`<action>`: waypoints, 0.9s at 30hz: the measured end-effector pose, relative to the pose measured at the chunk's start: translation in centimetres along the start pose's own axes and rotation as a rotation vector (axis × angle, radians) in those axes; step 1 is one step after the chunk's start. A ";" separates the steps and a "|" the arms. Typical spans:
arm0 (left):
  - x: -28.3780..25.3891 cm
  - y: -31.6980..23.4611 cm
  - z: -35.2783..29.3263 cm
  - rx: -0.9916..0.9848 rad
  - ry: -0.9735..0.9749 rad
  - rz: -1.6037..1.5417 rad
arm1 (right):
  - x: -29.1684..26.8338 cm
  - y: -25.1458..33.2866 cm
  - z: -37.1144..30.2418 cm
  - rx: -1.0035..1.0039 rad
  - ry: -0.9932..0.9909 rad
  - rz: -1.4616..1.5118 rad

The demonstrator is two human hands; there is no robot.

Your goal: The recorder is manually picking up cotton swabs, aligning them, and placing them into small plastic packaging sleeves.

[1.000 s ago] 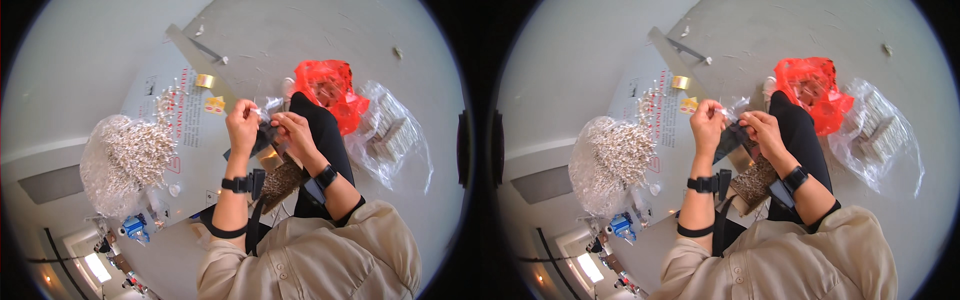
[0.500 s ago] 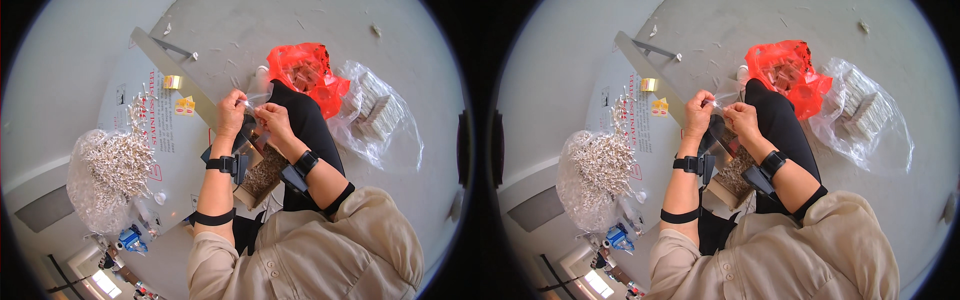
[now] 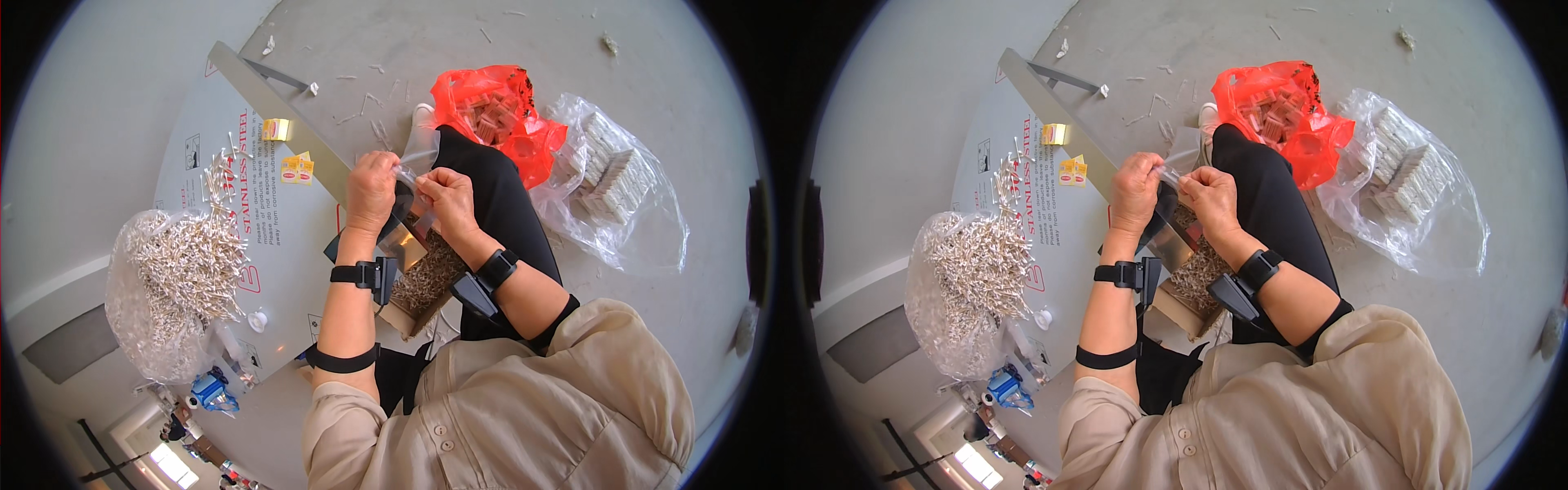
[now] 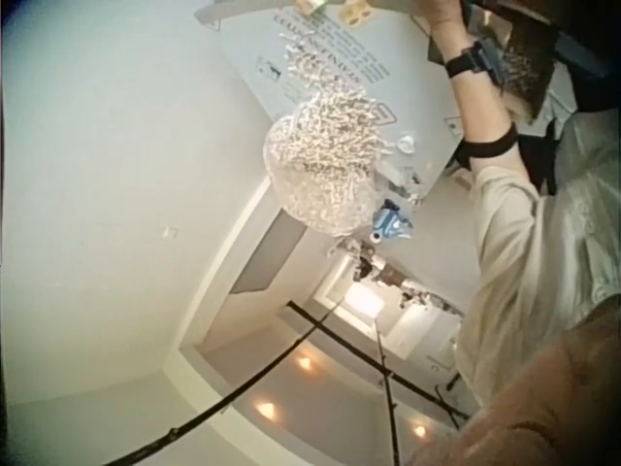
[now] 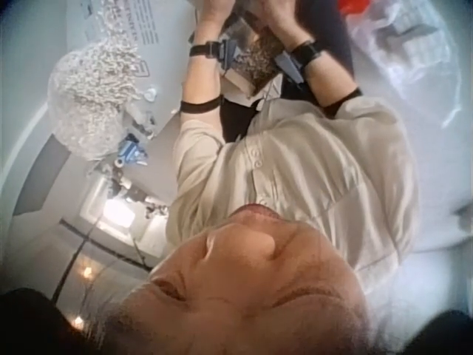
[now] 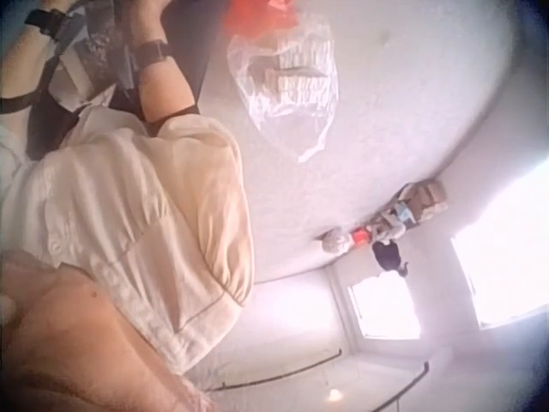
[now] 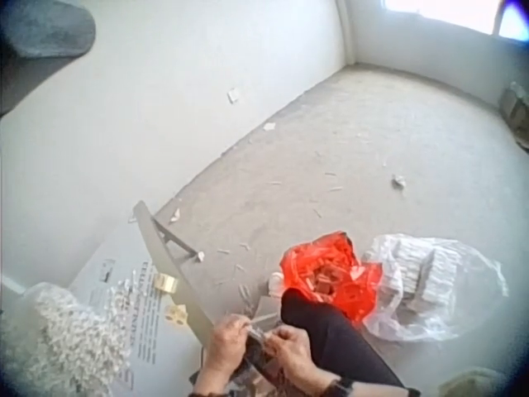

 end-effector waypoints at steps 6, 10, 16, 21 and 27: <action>-0.1 0.2 -0.6 0.056 0.022 0.057 | 0.0 -0.2 -0.2 -0.095 -0.027 -0.129; -0.8 0.3 -1.3 0.048 0.067 0.041 | -0.2 -0.5 -0.8 -0.081 0.002 -0.158; -3.3 0.2 -1.4 -0.011 0.147 -0.079 | 0.1 -0.3 -2.2 -0.030 0.081 -0.194; -3.3 2.1 -2.5 -0.652 0.163 -0.503 | 0.7 -0.5 -2.5 -0.067 0.101 -0.195; -1.8 1.6 -2.0 -0.596 0.241 -0.181 | 0.2 -0.7 -2.1 -0.009 0.065 -0.172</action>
Point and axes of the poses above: each hand's wrist, its own z-axis towards the middle knuckle, its own x-axis out of the palm, y = z × x, the point moved 4 cm from there along z, towards the middle knuckle, and after that the axes turned 10 degrees about -y, right-handed, at the moved point
